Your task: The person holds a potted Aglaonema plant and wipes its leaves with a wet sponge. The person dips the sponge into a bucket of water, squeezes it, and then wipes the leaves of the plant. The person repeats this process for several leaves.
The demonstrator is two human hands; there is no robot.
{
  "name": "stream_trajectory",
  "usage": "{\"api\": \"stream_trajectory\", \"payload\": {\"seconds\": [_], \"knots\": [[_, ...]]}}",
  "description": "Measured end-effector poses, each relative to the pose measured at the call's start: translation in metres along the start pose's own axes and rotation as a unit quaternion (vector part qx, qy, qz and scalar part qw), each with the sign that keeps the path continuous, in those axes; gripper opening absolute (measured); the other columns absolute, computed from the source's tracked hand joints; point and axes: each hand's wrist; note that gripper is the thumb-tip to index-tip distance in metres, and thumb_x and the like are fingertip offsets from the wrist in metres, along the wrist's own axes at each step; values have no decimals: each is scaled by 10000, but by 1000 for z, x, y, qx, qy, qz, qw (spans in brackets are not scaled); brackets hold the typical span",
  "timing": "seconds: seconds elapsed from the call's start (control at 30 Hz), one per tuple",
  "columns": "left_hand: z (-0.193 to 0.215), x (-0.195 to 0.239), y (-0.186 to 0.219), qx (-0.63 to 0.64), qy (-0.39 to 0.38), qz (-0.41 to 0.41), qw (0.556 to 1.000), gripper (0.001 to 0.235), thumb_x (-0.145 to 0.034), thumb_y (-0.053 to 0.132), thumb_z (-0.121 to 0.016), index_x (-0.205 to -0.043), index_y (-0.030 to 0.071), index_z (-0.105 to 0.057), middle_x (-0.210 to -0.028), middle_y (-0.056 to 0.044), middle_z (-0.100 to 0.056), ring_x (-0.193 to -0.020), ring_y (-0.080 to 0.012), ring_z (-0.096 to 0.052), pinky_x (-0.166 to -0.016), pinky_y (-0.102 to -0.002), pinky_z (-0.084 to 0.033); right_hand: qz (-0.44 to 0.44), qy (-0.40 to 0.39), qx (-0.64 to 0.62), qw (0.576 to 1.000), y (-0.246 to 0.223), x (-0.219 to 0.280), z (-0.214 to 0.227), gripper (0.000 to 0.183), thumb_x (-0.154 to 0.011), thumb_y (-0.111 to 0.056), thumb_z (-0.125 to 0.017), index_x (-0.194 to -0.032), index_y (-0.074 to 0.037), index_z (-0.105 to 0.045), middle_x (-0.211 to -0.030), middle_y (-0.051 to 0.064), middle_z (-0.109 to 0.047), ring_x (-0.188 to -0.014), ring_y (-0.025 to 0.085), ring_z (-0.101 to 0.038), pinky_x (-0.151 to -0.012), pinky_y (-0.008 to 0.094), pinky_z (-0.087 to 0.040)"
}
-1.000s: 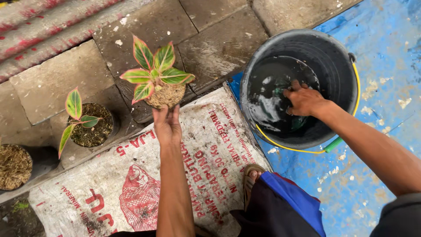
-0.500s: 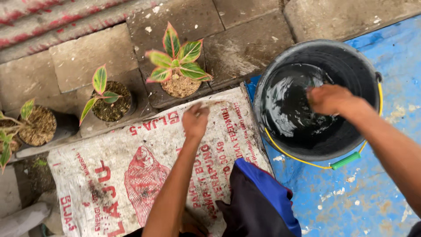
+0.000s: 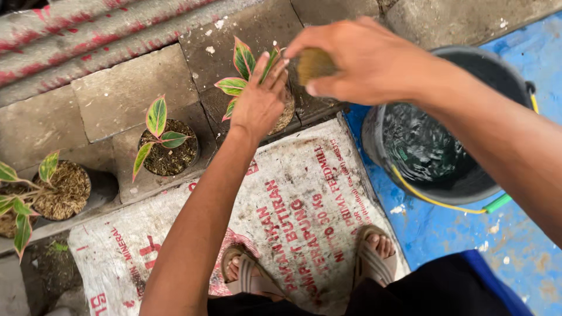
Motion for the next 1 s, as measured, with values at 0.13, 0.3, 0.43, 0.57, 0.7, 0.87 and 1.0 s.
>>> {"api": "stream_trajectory", "payload": {"seconds": [0.13, 0.3, 0.43, 0.57, 0.7, 0.87, 1.0], "knots": [[-35, -3, -13, 57, 54, 7, 997, 546, -966, 193, -452, -1511, 175, -477, -1606, -115, -390, -1516, -265, -230, -1247, -537, -21, -54, 32, 109, 992, -33, -57, -42, 286, -912, -233, -669, -1129, -55, -727, -969, 270, -719, -956, 461, -678, -839, 561, -520], [-58, -13, -11, 92, 81, -12, 992, 582, -987, 188, -431, -1560, 253, -352, -1649, -92, -285, -1528, -285, -200, -1241, -531, -28, -149, -24, 225, 963, -41, -97, -59, 303, -950, -266, -625, -947, 11, -745, -936, 305, -708, -888, 465, -700, -802, 554, -550], [-68, -13, -11, 168, 52, -36, 984, 573, -1043, 209, -418, -1600, 287, -310, -1653, -67, -281, -1540, -257, -217, -1286, -526, -59, -113, -8, 271, 956, -37, -98, -59, 341, -996, -280, -624, -892, 19, -749, -861, 309, -706, -849, 458, -706, -797, 548, -556], [-72, -6, -9, 247, 130, -33, 960, 593, -1012, 161, -462, -1572, 317, -345, -1645, -75, -309, -1519, -268, -251, -1256, -504, -107, -36, 66, 203, 976, -31, -90, -67, 304, -1031, -244, -623, -932, 20, -737, -859, 279, -704, -824, 459, -696, -747, 560, -541], [-67, 3, -13, 264, 76, 0, 962, 667, -974, 133, -516, -1607, 279, -364, -1658, -83, -312, -1525, -256, -263, -1302, -463, -113, -20, 100, 142, 984, -25, -92, -76, 302, -1057, -241, -607, -932, 1, -736, -818, 282, -688, -805, 472, -679, -739, 555, -538], [-54, 26, -17, 296, 167, 26, 940, 624, -927, 320, -614, -1516, 214, -436, -1621, -133, -325, -1482, -283, -277, -1228, -503, -155, 34, 173, 144, 974, -22, -66, -59, 309, -1133, -234, -560, -1028, 25, -693, -864, 248, -677, -769, 437, -672, -675, 528, -533], [-49, 64, -23, 290, 299, 41, 908, 454, -1003, 252, -708, -1438, 177, -605, -1492, -60, -529, -1450, -258, -508, -1240, -476, -388, -9, 61, 348, 935, 23, 9, -9, 305, -1057, -314, -560, -1102, -52, -710, -793, 189, -689, -658, 343, -680, -564, 447, -529]]}}
Point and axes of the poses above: each hand's wrist, its own x-axis away from the middle knuckle, its own z-axis out of the back of the hand, y = z × x
